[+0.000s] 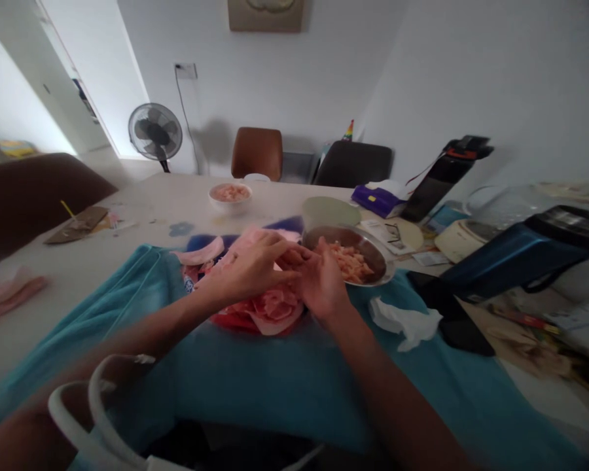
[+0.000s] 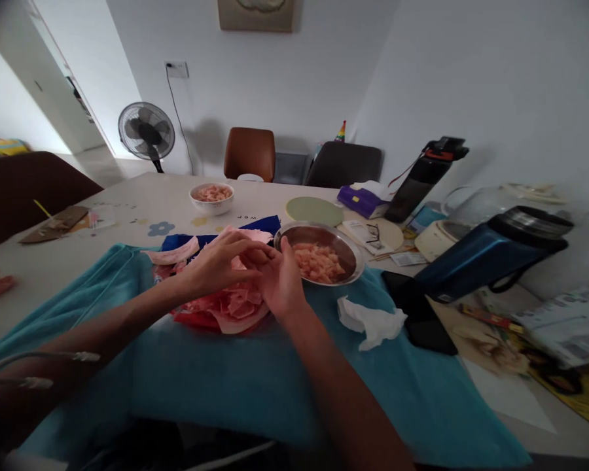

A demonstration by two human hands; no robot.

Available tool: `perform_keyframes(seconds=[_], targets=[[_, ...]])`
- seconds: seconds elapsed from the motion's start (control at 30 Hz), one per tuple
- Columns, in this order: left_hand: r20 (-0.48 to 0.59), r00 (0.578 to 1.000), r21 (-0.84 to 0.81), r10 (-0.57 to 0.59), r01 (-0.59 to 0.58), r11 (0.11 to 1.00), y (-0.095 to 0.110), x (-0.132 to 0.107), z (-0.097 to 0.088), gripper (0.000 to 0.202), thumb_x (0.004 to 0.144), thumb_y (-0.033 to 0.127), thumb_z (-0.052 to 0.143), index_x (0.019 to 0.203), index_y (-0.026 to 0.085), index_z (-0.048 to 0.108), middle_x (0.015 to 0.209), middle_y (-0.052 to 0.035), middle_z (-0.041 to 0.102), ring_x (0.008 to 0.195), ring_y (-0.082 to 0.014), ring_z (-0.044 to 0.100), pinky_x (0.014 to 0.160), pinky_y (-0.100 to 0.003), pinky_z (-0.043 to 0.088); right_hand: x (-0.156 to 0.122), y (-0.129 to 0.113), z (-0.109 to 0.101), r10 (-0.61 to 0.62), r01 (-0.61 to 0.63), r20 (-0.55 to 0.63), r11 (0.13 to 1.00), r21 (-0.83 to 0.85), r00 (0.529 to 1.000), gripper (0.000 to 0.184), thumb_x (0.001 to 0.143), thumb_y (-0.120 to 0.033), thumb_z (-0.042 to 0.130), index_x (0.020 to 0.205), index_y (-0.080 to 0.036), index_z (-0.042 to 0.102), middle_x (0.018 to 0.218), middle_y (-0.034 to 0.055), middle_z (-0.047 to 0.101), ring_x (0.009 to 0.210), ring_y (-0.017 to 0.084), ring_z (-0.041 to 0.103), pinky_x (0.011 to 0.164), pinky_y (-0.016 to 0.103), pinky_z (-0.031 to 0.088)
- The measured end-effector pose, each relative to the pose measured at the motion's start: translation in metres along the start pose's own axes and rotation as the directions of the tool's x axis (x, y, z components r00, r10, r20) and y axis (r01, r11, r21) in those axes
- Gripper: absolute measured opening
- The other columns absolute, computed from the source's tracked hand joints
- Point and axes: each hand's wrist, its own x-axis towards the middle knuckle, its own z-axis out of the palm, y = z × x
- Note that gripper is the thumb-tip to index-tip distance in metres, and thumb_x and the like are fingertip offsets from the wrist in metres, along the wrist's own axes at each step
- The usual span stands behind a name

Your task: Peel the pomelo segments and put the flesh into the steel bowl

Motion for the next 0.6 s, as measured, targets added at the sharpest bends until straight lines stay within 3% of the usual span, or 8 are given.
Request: perform_keyframes(seconds=[0.13,0.23,0.33,0.4,0.5,0.6], targets=[[-0.047,0.997,-0.053,-0.069,0.066,0.996,-0.005,0.003,0.012,0.024,0.083,0.022,0.079,0.106,0.021,0.073,0.106,-0.0070,0.068,0.103,-0.0223,0.062,0.088,-0.036,0.055,-0.003,-0.002,0.005,-0.085,0.085,0.047,0.996,-0.011,0.995,0.050,0.105,-0.058,0.045,0.102,-0.017,0.073,0.086,0.0074,0.074,0.088,0.020,0.071,0.083,0.031,0.062],[-0.106,0.988,-0.156,-0.115,0.097,0.983,-0.009,0.007,0.017,0.016,0.083,0.018,0.074,0.099,0.019,0.071,0.098,-0.0050,0.066,0.088,-0.0171,0.062,0.073,-0.029,0.054,-0.007,-0.003,0.012,-0.106,0.108,0.041,0.993,-0.042,0.994,0.053,0.107,-0.057,0.038,0.106,-0.018,0.073,0.094,0.0096,0.075,0.104,0.023,0.071,0.094,0.036,0.062],[-0.155,0.960,-0.311,-0.235,0.179,0.933,-0.015,0.010,0.018,0.005,0.087,0.017,0.066,0.092,0.018,0.068,0.087,-0.0032,0.066,0.078,-0.0139,0.062,0.067,-0.026,0.052,-0.011,-0.003,0.019,-0.095,0.095,-0.026,0.995,-0.028,0.995,0.056,0.109,-0.054,0.031,0.112,-0.015,0.071,0.101,0.0109,0.076,0.109,0.022,0.072,0.100,0.035,0.061],[-0.089,0.930,-0.496,-0.357,0.269,0.826,-0.019,0.012,0.015,0.006,0.087,0.023,0.067,0.089,0.017,0.067,0.081,-0.0023,0.065,0.071,-0.0135,0.063,0.059,-0.025,0.051,-0.012,-0.003,0.022,-0.085,0.086,-0.091,0.996,0.008,0.992,0.057,0.109,-0.054,0.032,0.124,-0.012,0.067,0.107,0.0121,0.076,0.111,0.020,0.072,0.102,0.031,0.060],[0.086,0.868,-0.746,-0.490,0.382,0.546,-0.024,0.013,0.006,0.020,0.080,0.031,0.078,0.088,0.014,0.070,0.080,-0.0032,0.066,0.070,-0.0136,0.064,0.055,-0.023,0.051,-0.013,-0.004,0.022,-0.077,0.086,-0.135,0.994,0.062,0.988,0.062,0.107,-0.056,0.037,0.142,-0.007,0.056,0.123,0.0163,0.073,0.122,0.020,0.069,0.107,0.031,0.058],[0.179,0.821,-0.866,-0.542,0.393,0.309,-0.029,0.013,-0.005,0.023,0.073,0.027,0.084,0.085,0.011,0.074,0.081,-0.0038,0.068,0.069,-0.0101,0.063,0.056,-0.020,0.051,-0.012,-0.005,0.021,-0.082,0.089,-0.123,0.994,0.058,0.989,0.065,0.106,-0.058,0.038,0.145,-0.010,0.055,0.134,0.0179,0.070,0.131,0.024,0.065,0.110,0.039,0.056]])
